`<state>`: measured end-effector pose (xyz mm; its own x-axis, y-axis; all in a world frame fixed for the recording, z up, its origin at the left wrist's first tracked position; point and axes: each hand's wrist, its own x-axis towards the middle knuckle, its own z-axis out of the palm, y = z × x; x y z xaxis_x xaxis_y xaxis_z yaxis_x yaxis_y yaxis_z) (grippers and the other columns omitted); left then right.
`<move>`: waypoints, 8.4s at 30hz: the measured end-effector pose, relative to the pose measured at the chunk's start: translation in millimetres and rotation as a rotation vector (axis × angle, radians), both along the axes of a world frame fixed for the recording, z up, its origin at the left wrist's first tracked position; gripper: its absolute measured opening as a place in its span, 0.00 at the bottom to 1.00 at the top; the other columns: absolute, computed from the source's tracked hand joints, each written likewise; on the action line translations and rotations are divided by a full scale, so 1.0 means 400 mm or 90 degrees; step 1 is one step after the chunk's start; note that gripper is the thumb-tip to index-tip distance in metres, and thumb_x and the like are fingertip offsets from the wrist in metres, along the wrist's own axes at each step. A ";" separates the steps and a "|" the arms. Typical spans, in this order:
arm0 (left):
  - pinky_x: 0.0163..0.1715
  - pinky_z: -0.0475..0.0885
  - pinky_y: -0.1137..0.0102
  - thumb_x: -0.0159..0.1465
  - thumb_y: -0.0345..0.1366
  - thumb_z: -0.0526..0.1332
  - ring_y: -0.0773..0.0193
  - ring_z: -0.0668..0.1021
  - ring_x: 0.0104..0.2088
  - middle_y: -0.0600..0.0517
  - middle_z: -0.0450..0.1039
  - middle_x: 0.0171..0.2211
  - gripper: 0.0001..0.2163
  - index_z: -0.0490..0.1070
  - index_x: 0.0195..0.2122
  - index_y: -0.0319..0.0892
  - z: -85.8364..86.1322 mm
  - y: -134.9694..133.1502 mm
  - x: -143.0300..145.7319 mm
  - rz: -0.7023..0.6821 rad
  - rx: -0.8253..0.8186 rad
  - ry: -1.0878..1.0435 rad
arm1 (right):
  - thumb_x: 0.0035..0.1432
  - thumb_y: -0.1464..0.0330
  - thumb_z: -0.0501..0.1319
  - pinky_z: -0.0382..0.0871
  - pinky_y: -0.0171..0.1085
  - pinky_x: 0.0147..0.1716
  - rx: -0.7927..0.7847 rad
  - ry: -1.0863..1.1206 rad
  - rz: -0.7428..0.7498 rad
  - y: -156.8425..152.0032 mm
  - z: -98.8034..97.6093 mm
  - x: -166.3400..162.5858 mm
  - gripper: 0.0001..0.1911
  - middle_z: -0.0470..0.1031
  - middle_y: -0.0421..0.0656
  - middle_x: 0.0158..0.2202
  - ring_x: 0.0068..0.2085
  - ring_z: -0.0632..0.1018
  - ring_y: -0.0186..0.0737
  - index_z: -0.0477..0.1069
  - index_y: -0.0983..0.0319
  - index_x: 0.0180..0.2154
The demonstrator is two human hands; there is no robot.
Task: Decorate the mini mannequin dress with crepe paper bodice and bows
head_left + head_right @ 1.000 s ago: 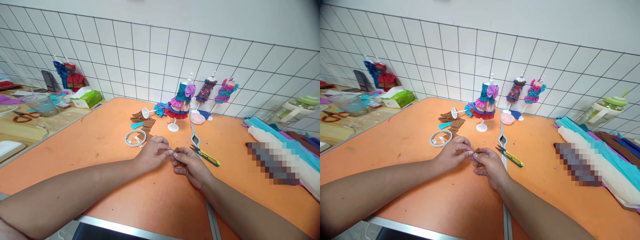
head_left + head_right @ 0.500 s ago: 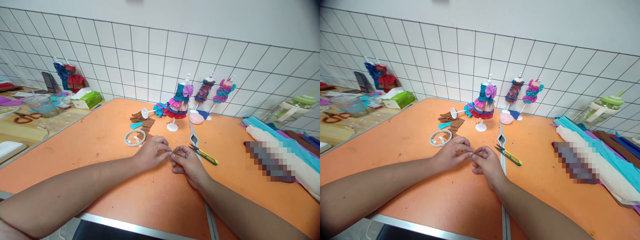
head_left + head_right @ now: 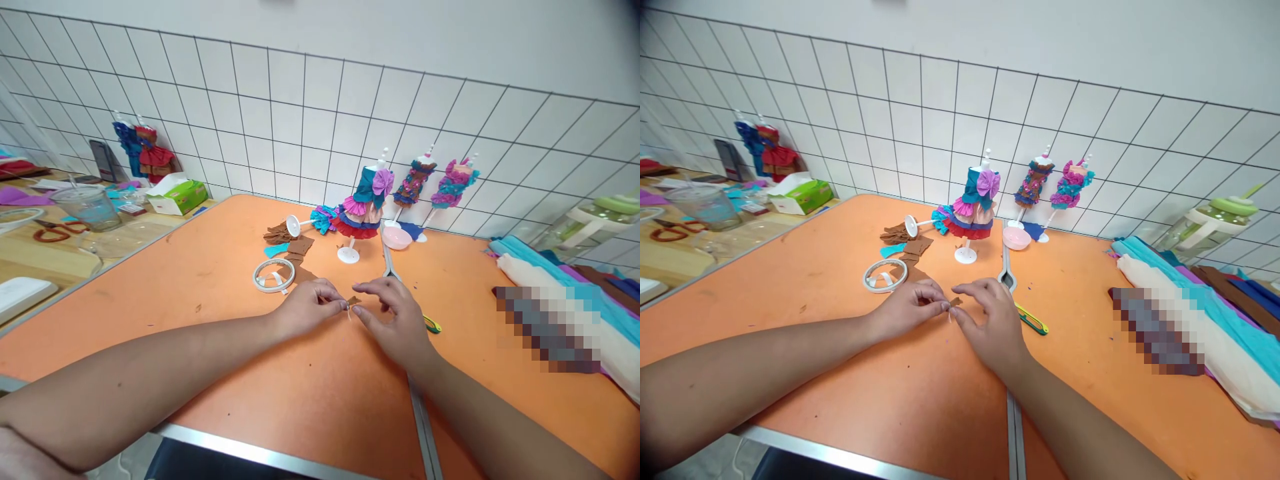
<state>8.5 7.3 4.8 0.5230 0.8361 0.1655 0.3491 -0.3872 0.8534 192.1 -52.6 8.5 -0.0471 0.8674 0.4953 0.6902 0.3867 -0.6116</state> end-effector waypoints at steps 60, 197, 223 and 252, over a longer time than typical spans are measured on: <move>0.33 0.69 0.72 0.57 0.31 0.62 0.65 0.76 0.31 0.52 0.78 0.28 0.05 0.78 0.29 0.43 0.020 -0.033 -0.024 -0.431 0.108 0.160 | 0.53 0.66 0.64 0.65 0.32 0.28 -0.344 -0.111 0.298 -0.022 0.026 0.017 0.04 0.78 0.37 0.27 0.28 0.75 0.34 0.79 0.56 0.31; 0.37 0.67 0.70 0.59 0.39 0.62 0.63 0.75 0.34 0.53 0.74 0.30 0.07 0.72 0.29 0.41 0.033 -0.008 -0.022 0.011 0.108 -0.023 | 0.67 0.57 0.44 0.57 0.35 0.26 -0.150 -0.145 0.067 -0.021 0.000 0.001 0.14 0.69 0.39 0.30 0.27 0.71 0.40 0.54 0.58 0.47; 0.36 0.68 0.70 0.59 0.38 0.62 0.64 0.75 0.32 0.53 0.74 0.28 0.07 0.72 0.27 0.40 0.045 -0.021 -0.017 -0.016 0.112 -0.044 | 0.66 0.57 0.46 0.51 0.33 0.25 -0.185 -0.146 0.066 -0.018 0.002 0.003 0.12 0.64 0.34 0.24 0.23 0.65 0.38 0.55 0.57 0.44; 0.39 0.68 0.66 0.63 0.38 0.59 0.60 0.75 0.38 0.52 0.76 0.34 0.06 0.73 0.34 0.43 0.018 -0.003 -0.028 0.009 0.211 0.092 | 0.55 0.64 0.60 0.63 0.47 0.49 -0.147 -0.238 -0.043 0.024 0.031 0.090 0.17 0.72 0.48 0.50 0.52 0.71 0.49 0.71 0.58 0.48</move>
